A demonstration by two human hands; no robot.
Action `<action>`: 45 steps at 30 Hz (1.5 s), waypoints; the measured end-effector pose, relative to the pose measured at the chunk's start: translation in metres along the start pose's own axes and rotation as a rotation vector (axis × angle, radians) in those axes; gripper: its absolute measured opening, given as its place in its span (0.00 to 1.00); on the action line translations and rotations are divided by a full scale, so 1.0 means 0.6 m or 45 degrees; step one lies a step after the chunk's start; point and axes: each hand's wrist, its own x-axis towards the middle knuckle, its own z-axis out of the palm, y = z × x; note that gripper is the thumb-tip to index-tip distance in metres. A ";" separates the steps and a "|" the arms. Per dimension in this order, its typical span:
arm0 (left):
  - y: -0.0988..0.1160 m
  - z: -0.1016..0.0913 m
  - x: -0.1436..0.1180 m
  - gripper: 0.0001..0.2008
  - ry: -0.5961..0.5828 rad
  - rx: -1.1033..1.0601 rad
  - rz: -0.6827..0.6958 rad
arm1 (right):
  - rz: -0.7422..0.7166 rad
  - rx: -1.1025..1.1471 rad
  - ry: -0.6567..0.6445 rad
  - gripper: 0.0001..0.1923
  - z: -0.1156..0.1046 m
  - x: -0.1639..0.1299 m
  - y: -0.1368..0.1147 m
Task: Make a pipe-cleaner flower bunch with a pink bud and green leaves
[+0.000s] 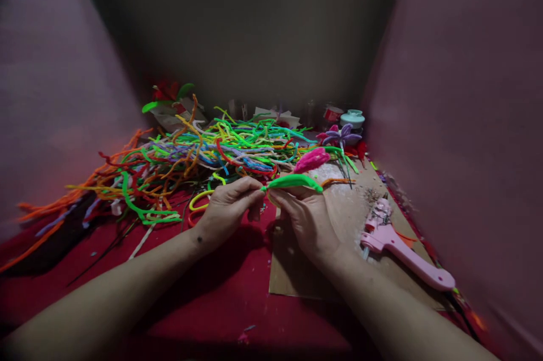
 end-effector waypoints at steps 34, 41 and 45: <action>-0.012 0.005 0.002 0.09 -0.079 0.064 -0.099 | 0.279 0.117 0.034 0.08 0.002 -0.002 0.006; -0.009 0.004 0.007 0.09 -0.204 -0.255 -0.253 | 0.219 0.002 -0.007 0.05 -0.003 0.002 0.011; -0.015 -0.001 0.009 0.11 -0.299 -0.426 -0.315 | 0.162 -0.015 -0.108 0.09 -0.007 0.005 0.011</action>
